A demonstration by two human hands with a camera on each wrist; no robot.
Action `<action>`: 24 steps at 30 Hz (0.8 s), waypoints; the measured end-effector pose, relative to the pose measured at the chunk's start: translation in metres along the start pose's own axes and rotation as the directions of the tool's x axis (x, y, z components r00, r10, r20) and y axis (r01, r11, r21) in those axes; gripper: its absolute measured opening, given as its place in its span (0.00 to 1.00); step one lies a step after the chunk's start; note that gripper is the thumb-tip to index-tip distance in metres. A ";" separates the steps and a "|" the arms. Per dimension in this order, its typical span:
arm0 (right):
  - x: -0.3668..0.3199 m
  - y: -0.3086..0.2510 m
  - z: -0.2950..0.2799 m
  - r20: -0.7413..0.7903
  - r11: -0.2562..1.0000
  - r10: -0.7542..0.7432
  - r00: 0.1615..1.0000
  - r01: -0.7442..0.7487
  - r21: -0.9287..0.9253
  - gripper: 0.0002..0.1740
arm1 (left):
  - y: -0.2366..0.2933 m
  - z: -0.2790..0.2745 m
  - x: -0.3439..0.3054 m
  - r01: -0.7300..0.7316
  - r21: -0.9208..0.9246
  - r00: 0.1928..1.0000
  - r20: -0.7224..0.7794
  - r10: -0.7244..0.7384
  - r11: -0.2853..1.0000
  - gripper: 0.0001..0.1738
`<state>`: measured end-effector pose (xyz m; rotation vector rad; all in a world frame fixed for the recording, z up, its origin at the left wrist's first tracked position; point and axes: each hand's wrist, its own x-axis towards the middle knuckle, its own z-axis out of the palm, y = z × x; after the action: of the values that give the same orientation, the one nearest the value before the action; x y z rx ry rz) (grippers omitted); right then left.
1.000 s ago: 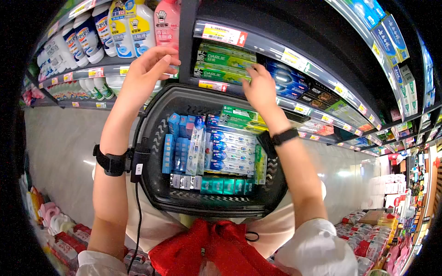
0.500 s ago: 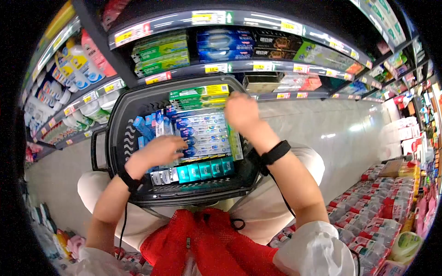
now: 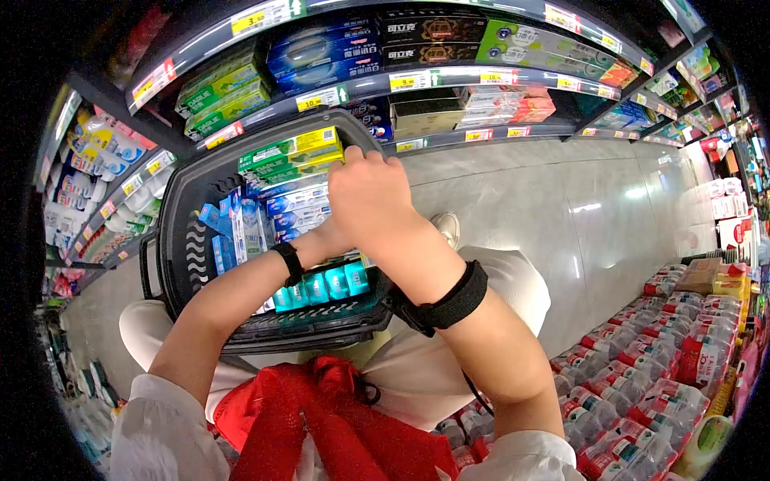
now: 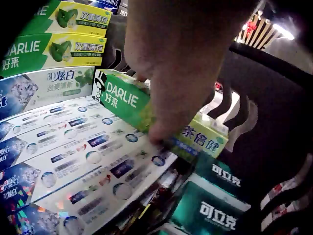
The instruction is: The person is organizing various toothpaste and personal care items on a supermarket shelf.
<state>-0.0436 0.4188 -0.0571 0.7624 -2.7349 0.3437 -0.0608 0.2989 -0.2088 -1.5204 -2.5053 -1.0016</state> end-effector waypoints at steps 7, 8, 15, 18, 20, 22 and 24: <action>0.020 0.005 -0.015 0.151 0.998 0.063 0.987 -0.062 -0.012 0.10 | 0.008 -0.071 -0.013 0.111 0.363 0.943 0.254 -0.212 0.925 0.14; 0.025 0.003 -0.014 0.171 0.997 0.078 0.982 -0.078 -0.005 0.11 | 0.018 -0.091 -0.016 0.213 0.284 0.951 0.160 -0.266 0.935 0.16; 0.050 -0.030 -0.002 0.153 0.962 0.018 0.988 -0.058 0.265 0.24 | 0.046 -0.185 -0.065 0.578 -0.657 0.578 -0.091 -0.811 0.485 0.21; 0.056 -0.057 0.009 0.285 0.907 -0.006 0.958 -0.114 0.405 0.28 | 0.050 -0.202 -0.091 0.290 -0.925 0.547 -0.051 -0.836 0.246 0.19; 0.066 -0.071 0.017 0.514 0.771 -0.097 0.852 -0.262 0.580 0.36 | 0.053 -0.207 -0.104 0.108 -0.976 0.506 -0.110 -0.856 0.189 0.19; 0.071 -0.082 0.023 0.507 0.653 -0.171 0.845 -0.289 0.701 0.36 | 0.051 -0.213 -0.115 0.004 -0.990 0.461 -0.121 -0.879 0.139 0.18; 0.078 -0.091 0.024 0.547 0.485 -0.213 0.809 -0.399 0.778 0.36 | 0.048 -0.228 -0.126 -0.054 -0.990 0.469 -0.141 -0.872 0.131 0.19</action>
<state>-0.0644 0.2993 -0.0402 1.0557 -3.0320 1.9952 -0.0207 0.0916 -0.0490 0.2128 -1.5440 -2.8352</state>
